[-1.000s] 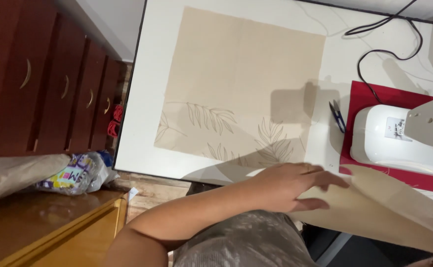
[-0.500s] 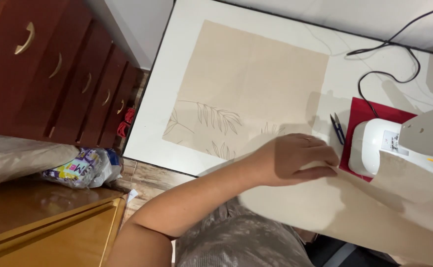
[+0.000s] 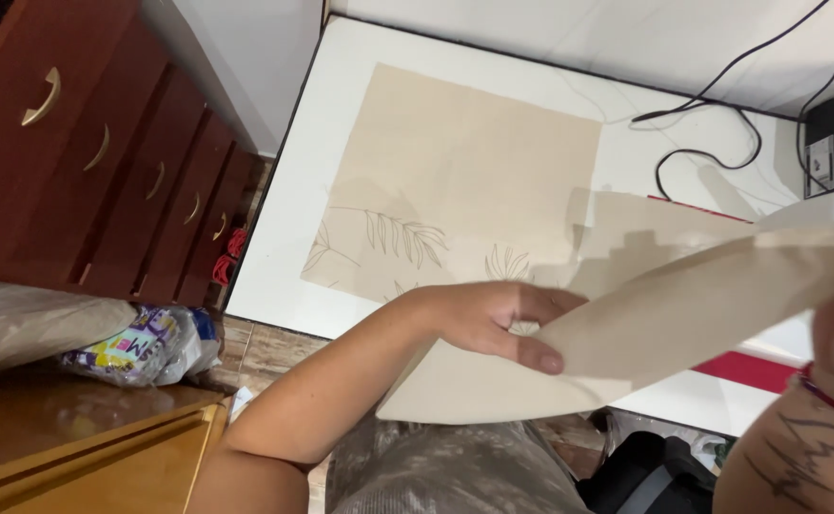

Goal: The person lays out pieces of light-colored fabric on a white table and smooths them flat. They then use straight pins to secure the fabric layers together, placing pins along the edges and across the center of the material.

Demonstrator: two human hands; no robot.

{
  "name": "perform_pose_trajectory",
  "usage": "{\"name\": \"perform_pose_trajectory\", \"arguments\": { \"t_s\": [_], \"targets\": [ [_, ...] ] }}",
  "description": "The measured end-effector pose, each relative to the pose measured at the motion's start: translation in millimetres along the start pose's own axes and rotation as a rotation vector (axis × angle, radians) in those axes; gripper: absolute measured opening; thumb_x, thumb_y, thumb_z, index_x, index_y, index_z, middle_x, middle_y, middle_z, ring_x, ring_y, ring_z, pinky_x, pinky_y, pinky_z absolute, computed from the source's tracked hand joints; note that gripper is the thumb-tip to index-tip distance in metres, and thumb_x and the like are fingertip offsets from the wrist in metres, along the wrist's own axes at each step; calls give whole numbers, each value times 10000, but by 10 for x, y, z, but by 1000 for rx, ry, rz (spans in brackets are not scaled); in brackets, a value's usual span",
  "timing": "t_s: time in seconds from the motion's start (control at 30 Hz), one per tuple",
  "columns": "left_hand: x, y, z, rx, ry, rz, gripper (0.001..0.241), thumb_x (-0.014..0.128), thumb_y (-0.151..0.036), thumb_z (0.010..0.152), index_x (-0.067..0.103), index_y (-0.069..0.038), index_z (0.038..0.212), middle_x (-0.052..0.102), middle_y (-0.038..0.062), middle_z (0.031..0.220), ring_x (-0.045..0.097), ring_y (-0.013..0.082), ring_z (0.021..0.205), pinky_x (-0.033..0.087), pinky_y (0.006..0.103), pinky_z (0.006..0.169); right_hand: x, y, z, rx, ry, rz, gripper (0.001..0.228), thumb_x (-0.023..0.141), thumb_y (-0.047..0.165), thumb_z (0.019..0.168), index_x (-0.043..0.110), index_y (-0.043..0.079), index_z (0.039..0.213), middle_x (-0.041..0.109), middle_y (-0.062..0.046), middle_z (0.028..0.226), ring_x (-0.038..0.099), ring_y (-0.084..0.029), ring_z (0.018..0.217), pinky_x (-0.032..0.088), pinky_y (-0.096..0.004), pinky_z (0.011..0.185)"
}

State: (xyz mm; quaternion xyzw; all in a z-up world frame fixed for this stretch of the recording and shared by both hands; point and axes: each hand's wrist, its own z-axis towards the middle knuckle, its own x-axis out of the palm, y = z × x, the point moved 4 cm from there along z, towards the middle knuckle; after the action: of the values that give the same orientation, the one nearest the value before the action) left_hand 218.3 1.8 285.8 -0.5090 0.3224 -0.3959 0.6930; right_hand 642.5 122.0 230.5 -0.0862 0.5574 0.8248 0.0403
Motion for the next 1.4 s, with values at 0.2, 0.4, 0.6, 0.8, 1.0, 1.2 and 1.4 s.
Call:
{"name": "perform_pose_trajectory", "arguments": {
  "t_s": [0.2, 0.4, 0.6, 0.8, 1.0, 1.2, 1.4],
  "targets": [
    [131, 402, 199, 2, -32, -744, 500, 503, -456, 1137, 617, -7, 1328, 694, 83, 1182, 682, 202, 1085, 548, 299, 950, 1295, 1587, 63, -278, -3, -92, 155, 587, 226, 1175, 534, 92, 1235, 526, -116, 1153, 564, -171, 976, 475, -243, 874],
    [-141, -116, 36, -129, -122, -178, 274, 551, -400, 1021, 575, -196, 839, 471, -92, 773, 492, 57, 695, 419, 214, 688, 1339, 1760, 92, -197, -157, -29, 201, 634, 245, 1045, 547, 124, 1180, 525, -39, 1205, 556, -130, 1045, 473, -232, 980],
    [-323, -475, -322, -165, -213, 103, 241, 659, -333, 968, 562, -134, 875, 486, -80, 846, 497, 43, 823, 384, 218, 774, 1132, 1644, 153, -273, -192, 53, 154, 658, 223, 1120, 543, 146, 1188, 513, -31, 1211, 578, -119, 1045, 558, -246, 1019],
    [-529, -736, -631, -413, -360, 490, 227, 707, -352, 959, 612, -168, 866, 519, -76, 710, 441, 70, 638, 328, 241, 631, 856, 1440, 535, -288, -163, 157, 309, 494, 263, 1212, 475, 259, 1521, 472, 144, 1545, 442, 26, 1424, 347, -204, 1414],
    [-738, -743, -923, -509, -878, 240, 184, 604, -322, 990, 619, -265, 1165, 620, -25, 780, 555, 95, 711, 430, 251, 670, 2016, 2173, 747, -662, -42, -593, 579, 594, -35, 960, 368, -113, 1487, 346, -279, 1442, 384, -460, 1392, 380, -519, 1105],
    [-710, -47, -744, -47, -1012, -254, 558, 597, -85, 999, 452, -166, 1532, 715, 122, 946, 719, 130, 747, 660, 299, 735, 2986, 1805, 127, 71, 509, -408, 377, 925, 206, 696, 719, 152, 1007, 810, -65, 808, 775, -227, 734, 606, -345, 766],
    [-460, -543, -535, -134, -964, 140, 525, 603, -41, 968, 549, -162, 1477, 661, 188, 1362, 662, 296, 1205, 560, 386, 1001, 3190, 1709, 132, 352, 435, -800, 661, 853, 455, 693, 456, 352, 1211, 735, 11, 1134, 741, -224, 991, 543, -381, 931]
  ]
}}
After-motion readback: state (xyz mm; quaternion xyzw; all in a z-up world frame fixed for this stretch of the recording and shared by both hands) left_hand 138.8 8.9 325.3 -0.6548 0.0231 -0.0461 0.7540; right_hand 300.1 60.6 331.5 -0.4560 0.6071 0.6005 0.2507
